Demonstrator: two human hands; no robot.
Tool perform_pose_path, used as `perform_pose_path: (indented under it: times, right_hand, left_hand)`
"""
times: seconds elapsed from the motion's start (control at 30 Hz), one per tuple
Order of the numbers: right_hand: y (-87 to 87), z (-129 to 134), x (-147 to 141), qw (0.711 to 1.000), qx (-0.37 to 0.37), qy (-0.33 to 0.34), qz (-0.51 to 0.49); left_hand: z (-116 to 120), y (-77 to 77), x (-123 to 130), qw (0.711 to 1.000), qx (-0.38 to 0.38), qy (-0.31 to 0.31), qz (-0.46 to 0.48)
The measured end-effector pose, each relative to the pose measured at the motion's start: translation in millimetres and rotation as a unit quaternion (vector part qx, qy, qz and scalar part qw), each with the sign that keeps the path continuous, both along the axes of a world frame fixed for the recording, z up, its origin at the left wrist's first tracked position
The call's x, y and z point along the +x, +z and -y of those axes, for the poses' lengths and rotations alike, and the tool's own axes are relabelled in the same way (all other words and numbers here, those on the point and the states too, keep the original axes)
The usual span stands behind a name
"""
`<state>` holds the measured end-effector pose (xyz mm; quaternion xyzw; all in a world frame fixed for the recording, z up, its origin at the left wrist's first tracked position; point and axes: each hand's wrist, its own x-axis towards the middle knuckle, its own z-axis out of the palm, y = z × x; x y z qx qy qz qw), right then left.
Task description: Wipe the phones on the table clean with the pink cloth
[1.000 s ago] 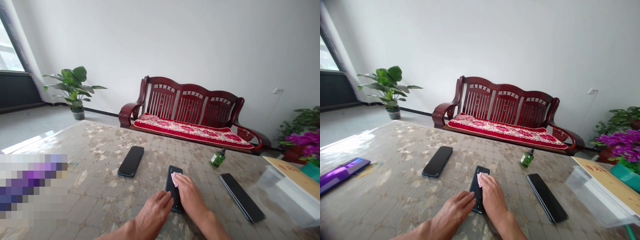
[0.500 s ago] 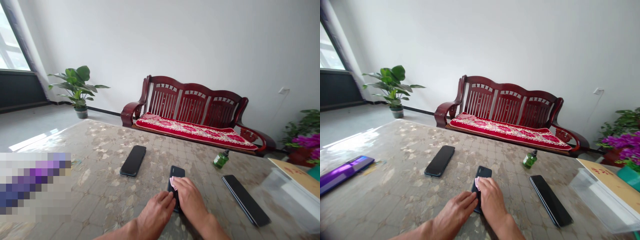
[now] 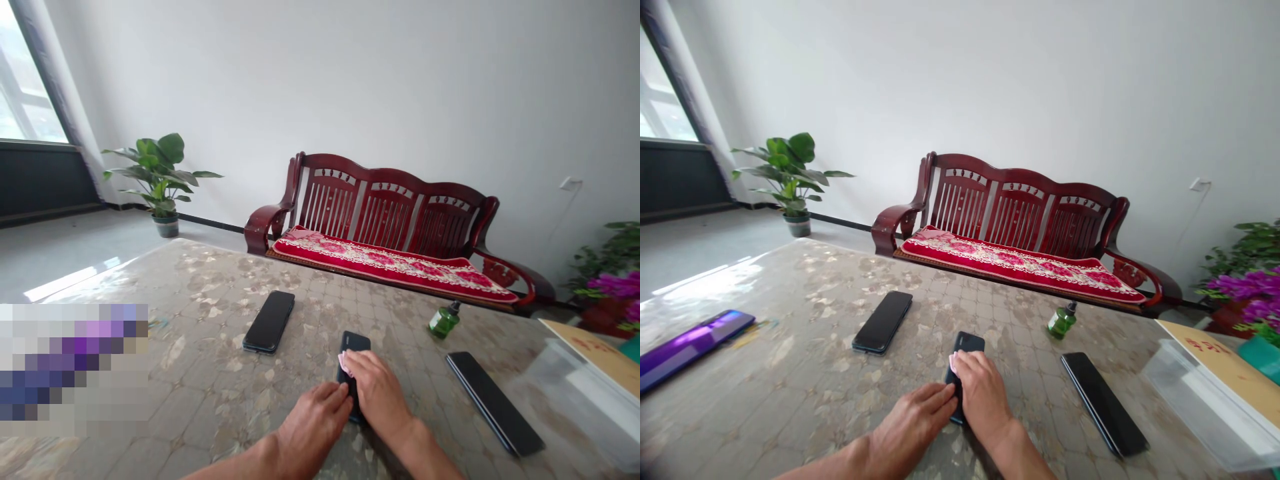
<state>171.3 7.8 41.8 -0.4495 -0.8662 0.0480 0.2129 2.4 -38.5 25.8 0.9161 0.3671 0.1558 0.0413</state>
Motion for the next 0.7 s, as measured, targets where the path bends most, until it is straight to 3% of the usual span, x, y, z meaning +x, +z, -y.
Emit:
perform_pose_path:
  times: [0.2,0.47,0.7]
  right_hand:
    - [-0.2,-41.3,-9.5,0.998,0.013,-0.059,0.010]
    - [15.0,0.4,-4.4,0.999,0.007,0.002,0.048]
    - [10.0,-41.8,-7.8,0.997,0.002,-0.068,0.023]
  left_hand:
    - [0.4,-2.8,-3.9,1.000,-0.001,-0.017,-0.025]
    - [-1.0,-8.2,-1.7,1.000,-0.006,-0.004,-0.002]
    - [-1.2,-11.4,-3.4,1.000,0.013,-0.010,-0.010]
